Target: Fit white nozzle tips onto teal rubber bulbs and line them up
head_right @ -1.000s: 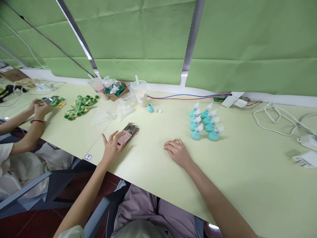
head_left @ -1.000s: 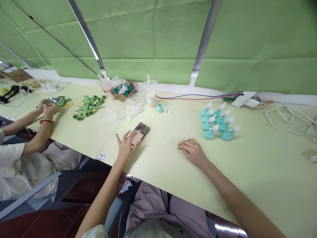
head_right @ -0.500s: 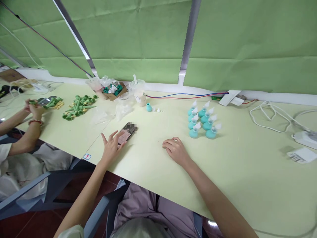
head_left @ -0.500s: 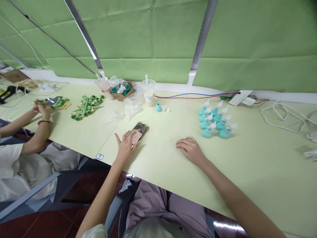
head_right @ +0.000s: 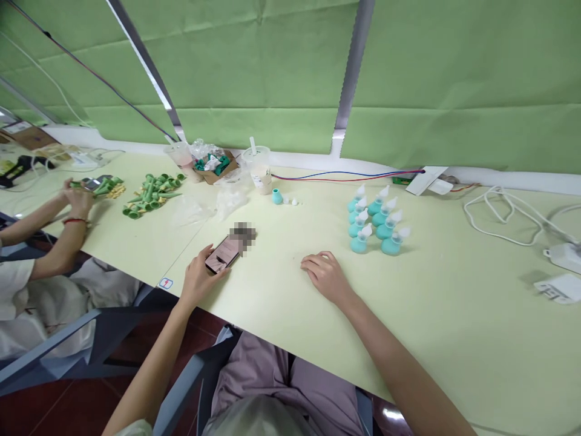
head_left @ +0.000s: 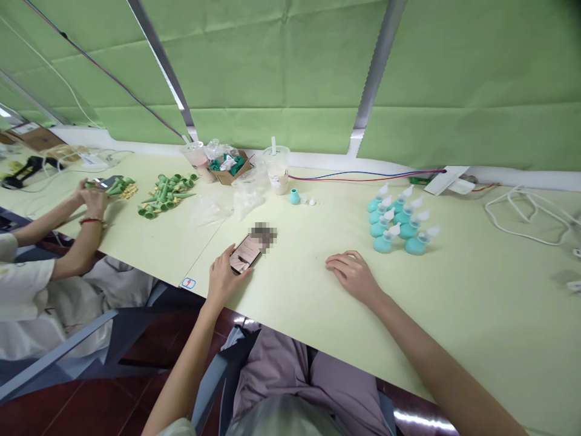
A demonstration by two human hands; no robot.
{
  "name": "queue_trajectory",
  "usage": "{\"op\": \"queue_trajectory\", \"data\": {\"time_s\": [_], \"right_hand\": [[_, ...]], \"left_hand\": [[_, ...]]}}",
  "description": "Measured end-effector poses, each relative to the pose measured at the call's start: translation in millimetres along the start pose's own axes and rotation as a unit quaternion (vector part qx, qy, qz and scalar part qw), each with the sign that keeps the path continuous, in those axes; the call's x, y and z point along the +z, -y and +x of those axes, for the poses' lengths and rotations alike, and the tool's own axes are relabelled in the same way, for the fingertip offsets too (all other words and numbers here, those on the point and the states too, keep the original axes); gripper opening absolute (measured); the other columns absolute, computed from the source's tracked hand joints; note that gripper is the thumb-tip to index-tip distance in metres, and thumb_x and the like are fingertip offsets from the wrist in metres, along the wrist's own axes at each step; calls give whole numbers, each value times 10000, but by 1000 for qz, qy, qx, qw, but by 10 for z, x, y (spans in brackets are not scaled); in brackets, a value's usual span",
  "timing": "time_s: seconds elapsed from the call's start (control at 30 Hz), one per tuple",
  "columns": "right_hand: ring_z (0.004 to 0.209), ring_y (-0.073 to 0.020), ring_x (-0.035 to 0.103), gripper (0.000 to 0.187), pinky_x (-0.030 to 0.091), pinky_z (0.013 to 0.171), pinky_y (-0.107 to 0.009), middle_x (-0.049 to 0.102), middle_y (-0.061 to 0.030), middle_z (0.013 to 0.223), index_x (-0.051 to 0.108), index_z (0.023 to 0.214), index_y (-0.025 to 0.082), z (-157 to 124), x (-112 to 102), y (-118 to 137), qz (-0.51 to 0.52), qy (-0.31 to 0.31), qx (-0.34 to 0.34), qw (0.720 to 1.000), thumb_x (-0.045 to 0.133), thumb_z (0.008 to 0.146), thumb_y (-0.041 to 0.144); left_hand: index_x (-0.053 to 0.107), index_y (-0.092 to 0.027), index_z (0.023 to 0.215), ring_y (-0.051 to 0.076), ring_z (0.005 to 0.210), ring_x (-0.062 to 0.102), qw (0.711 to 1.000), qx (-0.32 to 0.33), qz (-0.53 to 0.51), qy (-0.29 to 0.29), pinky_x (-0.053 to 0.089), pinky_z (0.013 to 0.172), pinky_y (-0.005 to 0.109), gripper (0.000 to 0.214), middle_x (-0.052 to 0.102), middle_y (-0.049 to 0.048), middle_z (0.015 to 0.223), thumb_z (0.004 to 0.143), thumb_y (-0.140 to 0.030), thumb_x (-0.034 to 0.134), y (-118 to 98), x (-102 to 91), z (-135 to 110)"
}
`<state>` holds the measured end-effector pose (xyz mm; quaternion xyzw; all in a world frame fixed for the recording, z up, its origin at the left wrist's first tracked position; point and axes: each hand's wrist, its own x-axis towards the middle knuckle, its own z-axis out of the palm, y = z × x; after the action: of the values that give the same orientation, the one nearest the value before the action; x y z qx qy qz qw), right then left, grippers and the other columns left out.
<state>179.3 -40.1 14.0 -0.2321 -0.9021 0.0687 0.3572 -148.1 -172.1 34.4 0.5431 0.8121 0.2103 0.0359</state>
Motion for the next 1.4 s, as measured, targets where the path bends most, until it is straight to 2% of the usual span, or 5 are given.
{"op": "queue_trajectory", "data": {"time_s": [0.13, 0.33, 0.57, 0.9, 1.4], "right_hand": [[881, -145, 627, 290, 301, 907, -363, 711, 20, 986, 654, 954, 263, -2, -124, 24, -130, -103, 34, 986, 483, 844, 55], [909, -246, 567, 237, 273, 826, -407, 655, -81, 1067, 657, 1051, 246, 23, -635, -185, -320, -267, 228, 880, 534, 852, 283], [805, -195, 565, 248, 337, 666, -310, 628, -57, 983, 679, 932, 226, -24, -990, -444, -306, -141, 260, 905, 546, 859, 422], [902, -211, 606, 382, 452, 681, -313, 592, -76, 1174, 535, 1228, 239, -3, -859, -470, -220, -137, 267, 928, 515, 875, 385], [919, -207, 622, 212, 545, 683, -311, 654, -43, 911, 595, 843, 214, 576, -135, -181, 301, -139, 296, 896, 676, 694, 340]], "left_hand": [[366, -224, 1348, 331, 1138, 514, 1000, 9, 1, -22, 404, 923, 463, 686, 552, 110, 1280, 767, -459, 643, 32, 14, 156], [366, -202, 1354, 339, 1180, 482, 999, 23, 20, -34, 318, 1003, 505, 669, 533, 132, 1298, 784, -448, 614, 164, 44, 616], [411, -188, 1318, 326, 1275, 379, 980, 137, -9, -141, 280, 1045, 503, 530, 401, 160, 1398, 847, -386, 550, -349, 107, 852], [557, -220, 1098, 232, 1203, 458, 936, 300, -145, -109, 322, 1021, 413, 221, 506, 94, 1282, 901, -207, 457, -1508, 650, 1147], [566, -169, 1172, 237, 1037, 577, 890, 411, -194, 19, 425, 905, 375, 304, 642, 114, 1103, 919, -333, 529, -1649, 918, 895]]}}
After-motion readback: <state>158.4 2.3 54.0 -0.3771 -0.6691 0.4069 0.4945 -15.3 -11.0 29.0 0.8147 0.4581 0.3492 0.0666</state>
